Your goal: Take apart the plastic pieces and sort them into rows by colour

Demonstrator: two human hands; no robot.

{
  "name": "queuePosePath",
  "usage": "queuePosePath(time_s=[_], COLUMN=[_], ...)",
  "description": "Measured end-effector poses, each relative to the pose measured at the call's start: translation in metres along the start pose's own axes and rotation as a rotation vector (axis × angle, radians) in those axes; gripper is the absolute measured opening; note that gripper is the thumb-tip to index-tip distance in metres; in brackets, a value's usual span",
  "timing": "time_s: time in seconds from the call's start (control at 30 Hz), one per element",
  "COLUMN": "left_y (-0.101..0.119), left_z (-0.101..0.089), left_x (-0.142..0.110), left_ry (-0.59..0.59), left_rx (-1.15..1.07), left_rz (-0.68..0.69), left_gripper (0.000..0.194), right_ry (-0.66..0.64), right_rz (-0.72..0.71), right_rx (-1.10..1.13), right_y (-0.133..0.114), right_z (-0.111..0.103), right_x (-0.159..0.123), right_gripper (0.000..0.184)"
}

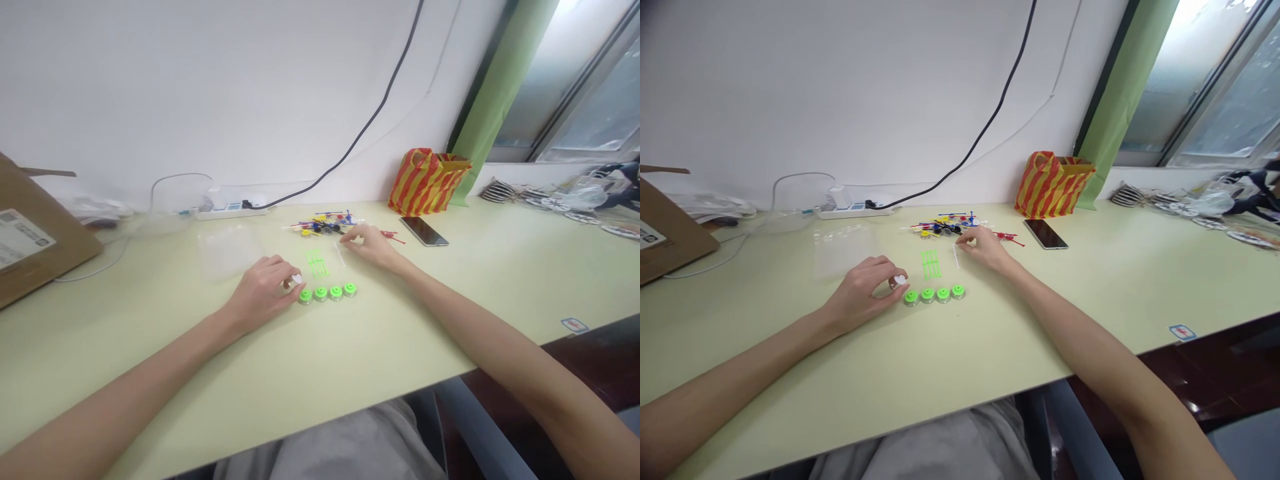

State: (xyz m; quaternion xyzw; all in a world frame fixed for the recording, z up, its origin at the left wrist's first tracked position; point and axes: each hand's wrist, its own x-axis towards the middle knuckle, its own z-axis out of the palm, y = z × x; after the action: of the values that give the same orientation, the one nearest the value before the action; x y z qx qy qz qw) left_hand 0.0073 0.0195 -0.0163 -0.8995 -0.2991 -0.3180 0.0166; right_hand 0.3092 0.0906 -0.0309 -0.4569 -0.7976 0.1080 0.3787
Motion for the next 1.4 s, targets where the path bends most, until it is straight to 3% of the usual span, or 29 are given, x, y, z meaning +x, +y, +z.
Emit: queuePosePath(time_s=[0.13, 0.53, 1.4], left_y=[0.000, 0.000, -0.005], left_z=[0.000, 0.002, 0.005], left_x=[0.000, 0.000, -0.002], left_ry=[0.004, -0.005, -0.001], left_rx=[-0.011, -0.017, 0.010], left_rz=[-0.003, -0.022, 0.027], left_gripper=[0.017, 0.015, 0.014], right_ry=[-0.059, -0.083, -0.082], right_rz=[0.008, -0.118, -0.170], right_rx=[-0.021, 0.019, -0.012], right_y=[-0.006, -0.002, -0.009], right_z=[0.007, 0.032, 0.034], right_x=[0.001, 0.007, 0.005], right_gripper=[0.010, 0.007, 0.008])
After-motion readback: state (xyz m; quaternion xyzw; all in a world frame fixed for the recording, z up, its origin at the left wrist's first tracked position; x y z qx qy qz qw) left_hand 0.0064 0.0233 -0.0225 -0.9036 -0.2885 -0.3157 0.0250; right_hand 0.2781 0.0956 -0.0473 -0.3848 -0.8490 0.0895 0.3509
